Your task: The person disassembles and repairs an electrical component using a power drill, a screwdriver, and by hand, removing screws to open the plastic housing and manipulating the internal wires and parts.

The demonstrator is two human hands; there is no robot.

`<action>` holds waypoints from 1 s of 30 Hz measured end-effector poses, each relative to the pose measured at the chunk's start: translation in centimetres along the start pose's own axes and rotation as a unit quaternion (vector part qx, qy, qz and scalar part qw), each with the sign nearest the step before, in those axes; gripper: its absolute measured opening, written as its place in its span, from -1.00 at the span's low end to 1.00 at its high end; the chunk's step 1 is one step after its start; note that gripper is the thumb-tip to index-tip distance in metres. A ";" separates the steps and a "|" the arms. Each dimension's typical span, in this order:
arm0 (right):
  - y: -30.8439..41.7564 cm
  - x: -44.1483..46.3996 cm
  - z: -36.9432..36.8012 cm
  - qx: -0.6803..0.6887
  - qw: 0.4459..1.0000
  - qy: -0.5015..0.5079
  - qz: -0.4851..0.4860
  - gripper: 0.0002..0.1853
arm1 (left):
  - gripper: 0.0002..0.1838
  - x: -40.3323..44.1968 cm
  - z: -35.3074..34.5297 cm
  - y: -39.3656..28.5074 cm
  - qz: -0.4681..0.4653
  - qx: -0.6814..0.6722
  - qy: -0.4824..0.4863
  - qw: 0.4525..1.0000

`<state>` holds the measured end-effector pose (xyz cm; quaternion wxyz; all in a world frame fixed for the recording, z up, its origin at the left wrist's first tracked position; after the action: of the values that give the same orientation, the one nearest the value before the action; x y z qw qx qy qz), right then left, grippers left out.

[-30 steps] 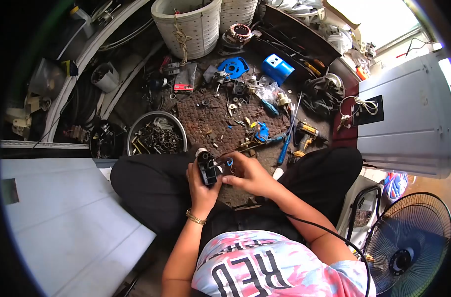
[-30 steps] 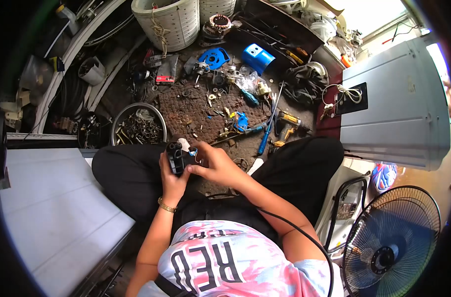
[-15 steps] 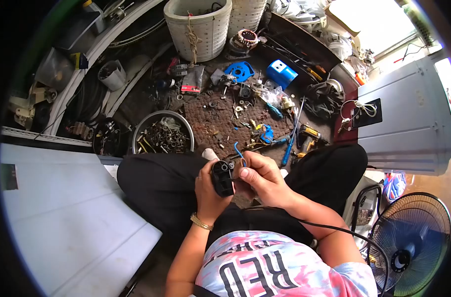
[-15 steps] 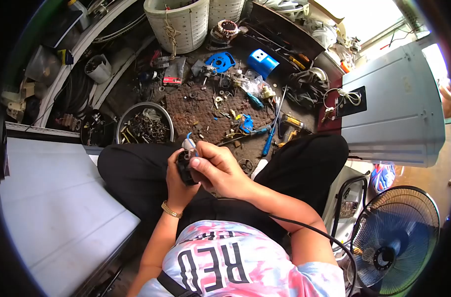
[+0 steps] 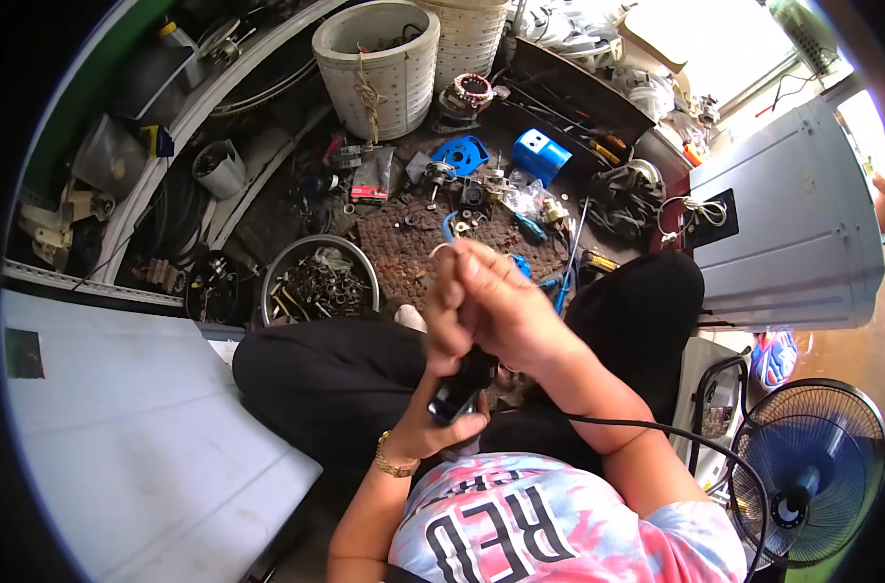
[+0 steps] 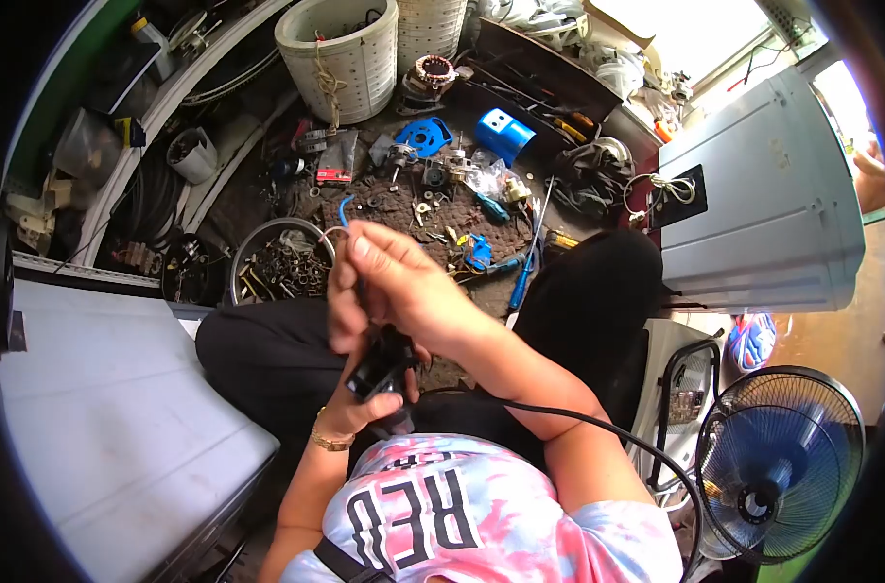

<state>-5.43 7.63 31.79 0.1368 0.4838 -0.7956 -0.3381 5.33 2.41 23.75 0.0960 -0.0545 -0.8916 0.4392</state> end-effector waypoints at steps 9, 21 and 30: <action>8.9 -3.5 4.9 0.065 0.965 -0.146 0.206 -0.68 | -0.23 1.1 -3.0 -1.1 0.042 0.280 0.047 0.958; 8.8 -0.6 7.1 0.087 0.972 -0.084 0.204 -0.73 | -0.38 1.5 -2.6 2.1 0.115 -0.051 0.148 0.981; 7.5 -6.8 13.8 -0.477 0.737 -0.422 0.226 -0.88 | -0.68 2.7 1.7 1.6 -0.009 -0.206 -0.101 0.973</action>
<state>-14.65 21.39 27.49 0.0720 -0.0313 -0.5925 -0.8018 2.38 2.57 21.79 -0.0043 -0.0207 -0.9683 0.2487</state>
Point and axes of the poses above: each hand's wrist, its own x-axis towards the middle knuckle, its own z-axis out of the back of the hand, y = z × x, the point moved 6 cm from there along x, towards the middle knuckle, and after that the axes turned 15 degrees about -z, right-handed, at the moved point
